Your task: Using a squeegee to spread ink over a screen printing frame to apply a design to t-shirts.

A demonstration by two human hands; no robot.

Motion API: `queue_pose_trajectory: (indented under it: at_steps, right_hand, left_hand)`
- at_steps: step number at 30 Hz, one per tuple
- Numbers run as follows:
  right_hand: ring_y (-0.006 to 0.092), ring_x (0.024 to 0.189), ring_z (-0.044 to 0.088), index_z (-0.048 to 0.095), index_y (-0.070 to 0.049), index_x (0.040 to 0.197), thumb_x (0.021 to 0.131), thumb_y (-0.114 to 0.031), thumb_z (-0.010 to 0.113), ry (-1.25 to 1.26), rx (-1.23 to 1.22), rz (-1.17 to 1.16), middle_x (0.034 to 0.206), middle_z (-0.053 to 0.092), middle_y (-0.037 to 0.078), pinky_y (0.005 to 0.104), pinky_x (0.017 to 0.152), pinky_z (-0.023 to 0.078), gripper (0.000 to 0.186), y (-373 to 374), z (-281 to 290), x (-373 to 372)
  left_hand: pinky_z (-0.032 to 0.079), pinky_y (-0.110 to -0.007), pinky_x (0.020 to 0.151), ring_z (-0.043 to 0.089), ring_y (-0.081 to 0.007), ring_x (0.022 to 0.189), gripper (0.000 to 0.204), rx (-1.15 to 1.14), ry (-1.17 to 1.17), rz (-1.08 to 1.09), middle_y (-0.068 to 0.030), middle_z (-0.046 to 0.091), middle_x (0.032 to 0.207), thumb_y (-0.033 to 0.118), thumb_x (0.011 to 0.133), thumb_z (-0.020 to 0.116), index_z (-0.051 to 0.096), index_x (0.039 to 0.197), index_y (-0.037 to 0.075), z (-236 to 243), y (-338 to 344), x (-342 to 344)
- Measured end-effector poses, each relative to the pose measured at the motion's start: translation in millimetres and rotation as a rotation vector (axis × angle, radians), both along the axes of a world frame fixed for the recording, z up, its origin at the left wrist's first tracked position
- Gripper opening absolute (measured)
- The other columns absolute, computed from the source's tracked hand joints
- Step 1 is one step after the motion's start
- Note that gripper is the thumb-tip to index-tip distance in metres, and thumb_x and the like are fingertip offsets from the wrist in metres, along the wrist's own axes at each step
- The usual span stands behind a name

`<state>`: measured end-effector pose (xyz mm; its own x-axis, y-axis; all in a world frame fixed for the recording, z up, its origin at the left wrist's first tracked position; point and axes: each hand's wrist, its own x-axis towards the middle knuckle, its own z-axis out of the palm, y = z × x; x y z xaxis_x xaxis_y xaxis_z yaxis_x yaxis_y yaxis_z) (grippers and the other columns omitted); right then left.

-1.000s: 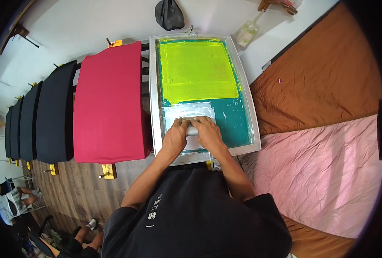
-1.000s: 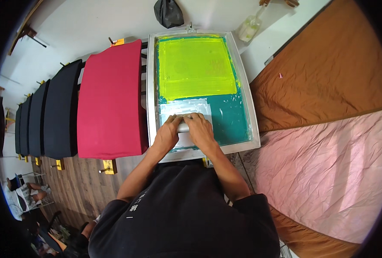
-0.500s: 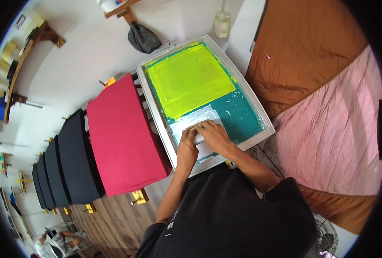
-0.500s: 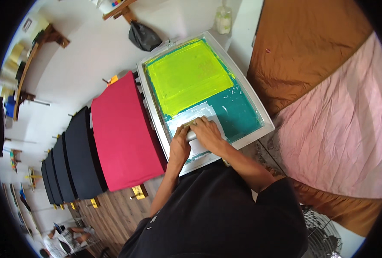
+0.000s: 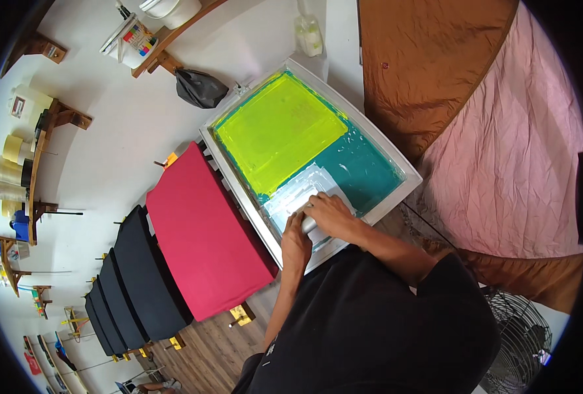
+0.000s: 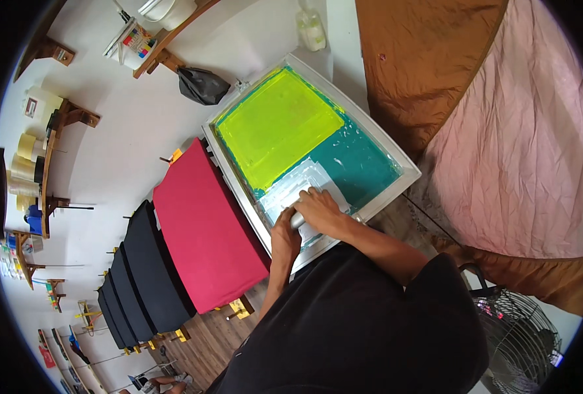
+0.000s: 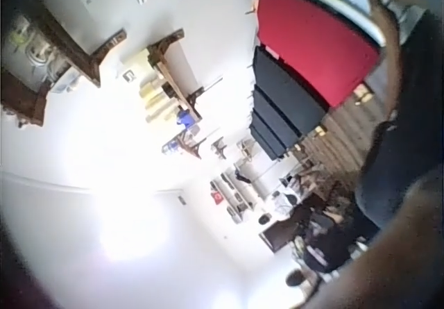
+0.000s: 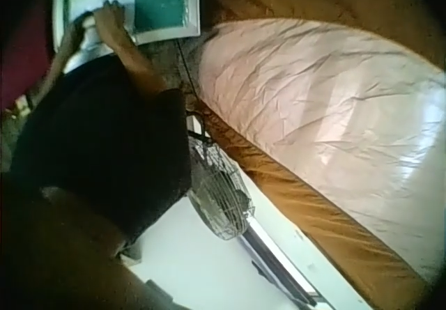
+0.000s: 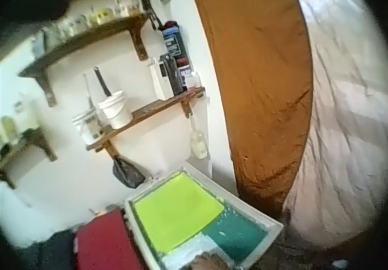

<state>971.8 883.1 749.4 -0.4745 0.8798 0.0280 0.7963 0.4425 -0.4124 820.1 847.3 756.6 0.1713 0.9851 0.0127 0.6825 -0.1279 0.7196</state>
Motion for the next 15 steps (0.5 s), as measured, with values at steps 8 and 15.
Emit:
queue_pose_trajectory:
  at_steps: [8,15]
  right_hand:
    - [0.0319,0.112,0.053,0.065,-0.005,0.101,0.079,-0.005,0.056,-0.013,0.012,0.020,0.110,0.058,0.012,0.0442,0.079,0.050,0.023,-9.7,1.6,13.5]
    - [0.0316,0.110,0.054,0.065,-0.005,0.100,0.079,-0.006,0.056,0.000,0.011,0.018,0.109,0.058,0.013,0.0441,0.079,0.051,0.023,-5.9,-5.6,15.3]
  left_hand:
    - [0.047,-0.046,0.095,0.055,-0.0460,0.114,0.051,0.017,0.009,0.039,-0.0311,0.052,0.127,-0.015,0.074,0.047,0.055,0.124,-0.006,-8.8,-10.8,15.2]
    - [0.044,-0.046,0.099,0.053,-0.0456,0.118,0.055,0.016,-0.002,0.057,-0.0308,0.051,0.129,-0.016,0.073,0.047,0.056,0.125,-0.002,-15.9,-7.6,17.7]
